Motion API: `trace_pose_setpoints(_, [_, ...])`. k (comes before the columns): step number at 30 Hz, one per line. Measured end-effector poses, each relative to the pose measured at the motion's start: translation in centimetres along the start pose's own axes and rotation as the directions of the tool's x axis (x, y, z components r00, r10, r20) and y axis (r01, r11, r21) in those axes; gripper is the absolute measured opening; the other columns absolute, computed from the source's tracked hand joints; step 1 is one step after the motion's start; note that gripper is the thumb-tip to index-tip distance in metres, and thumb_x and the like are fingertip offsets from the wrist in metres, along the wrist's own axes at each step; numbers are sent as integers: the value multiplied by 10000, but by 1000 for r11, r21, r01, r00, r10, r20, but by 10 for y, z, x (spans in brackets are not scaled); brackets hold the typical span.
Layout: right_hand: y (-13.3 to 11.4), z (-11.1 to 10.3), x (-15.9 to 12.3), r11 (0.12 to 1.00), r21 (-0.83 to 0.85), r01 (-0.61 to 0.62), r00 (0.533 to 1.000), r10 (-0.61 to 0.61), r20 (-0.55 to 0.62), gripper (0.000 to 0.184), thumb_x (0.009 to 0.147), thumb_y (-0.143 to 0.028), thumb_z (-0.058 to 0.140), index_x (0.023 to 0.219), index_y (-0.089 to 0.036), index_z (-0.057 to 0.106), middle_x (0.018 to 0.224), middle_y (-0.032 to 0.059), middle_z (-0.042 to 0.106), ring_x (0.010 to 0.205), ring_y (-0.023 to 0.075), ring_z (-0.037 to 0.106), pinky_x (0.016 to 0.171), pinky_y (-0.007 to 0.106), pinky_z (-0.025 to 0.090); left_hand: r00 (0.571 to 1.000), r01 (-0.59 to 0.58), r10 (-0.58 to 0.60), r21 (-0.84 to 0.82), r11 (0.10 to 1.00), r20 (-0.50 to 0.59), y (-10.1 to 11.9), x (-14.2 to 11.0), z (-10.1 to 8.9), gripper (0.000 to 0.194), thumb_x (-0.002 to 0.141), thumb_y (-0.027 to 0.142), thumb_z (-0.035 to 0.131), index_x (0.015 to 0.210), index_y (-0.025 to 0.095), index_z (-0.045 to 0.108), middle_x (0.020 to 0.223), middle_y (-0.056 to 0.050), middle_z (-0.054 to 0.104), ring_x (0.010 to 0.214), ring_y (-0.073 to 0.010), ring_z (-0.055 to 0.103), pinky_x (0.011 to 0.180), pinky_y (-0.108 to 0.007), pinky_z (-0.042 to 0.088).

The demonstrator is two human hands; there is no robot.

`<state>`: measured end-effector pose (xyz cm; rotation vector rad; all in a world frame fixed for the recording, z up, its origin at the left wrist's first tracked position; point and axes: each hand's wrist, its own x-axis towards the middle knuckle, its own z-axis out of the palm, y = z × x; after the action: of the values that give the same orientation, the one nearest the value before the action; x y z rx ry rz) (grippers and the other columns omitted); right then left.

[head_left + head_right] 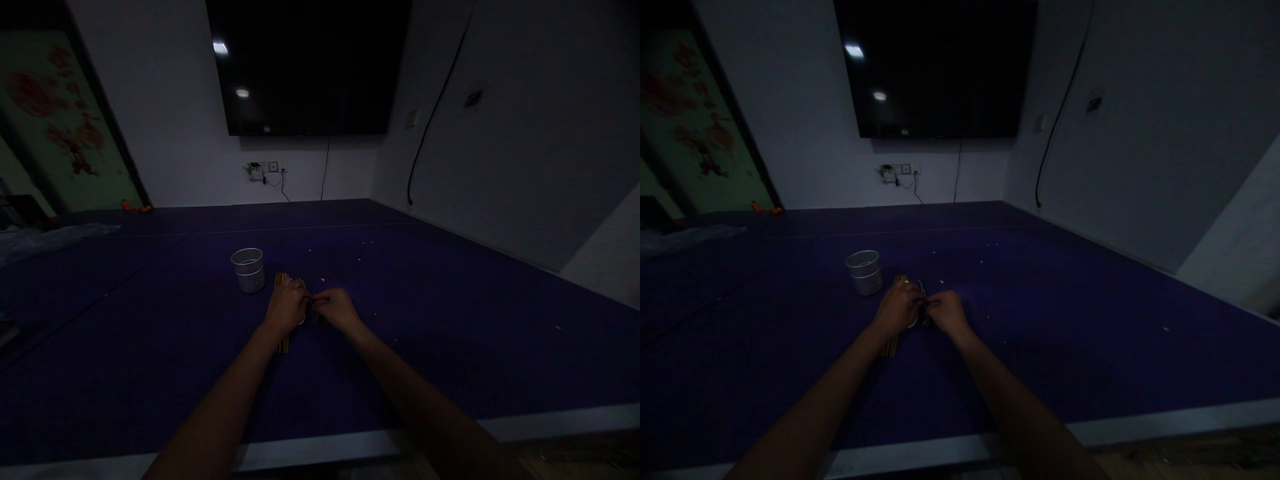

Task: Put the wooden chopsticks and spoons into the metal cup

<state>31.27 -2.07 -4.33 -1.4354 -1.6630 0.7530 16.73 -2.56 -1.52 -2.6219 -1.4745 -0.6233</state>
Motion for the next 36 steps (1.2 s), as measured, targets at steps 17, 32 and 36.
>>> trace_pose_setpoints(17, [13, 8, 9, 931, 304, -202, 979, 203, 28, 186, 531, -96, 633, 700, -127, 705, 558, 3, 653, 487, 106, 572, 468, 188, 431, 995, -72, 74, -42, 997, 62, 0, 1, 2, 304, 777, 109, 435, 913, 201, 690, 961, -66, 673, 938, -198, 536, 858, -347, 394])
trace_pose_setpoints(32, [2, 6, 5, 891, 403, -208, 971, 237, -24, 118, 600, -94, 586, 647, -137, 685, 572, 1, 658, 515, 104, 584, 485, 180, 437, 991, -130, 135, -167, 977, 21, -11, 6, 16, 374, 698, 28, 413, 906, 169, 691, 922, -78, 686, 908, -178, 601, 859, -325, 433])
trace_pose_setpoints(36, [1, 3, 5, 926, 323, -197, 978, 210, -6, 165, 626, -69, 532, 639, -136, 682, 494, -13, 617, 463, 91, 559, 473, 170, 420, 988, -145, 152, -218, 965, 13, -11, 6, 17, 344, 709, 32, 421, 874, 164, 692, 896, -76, 684, 871, -160, 615, 816, -291, 453])
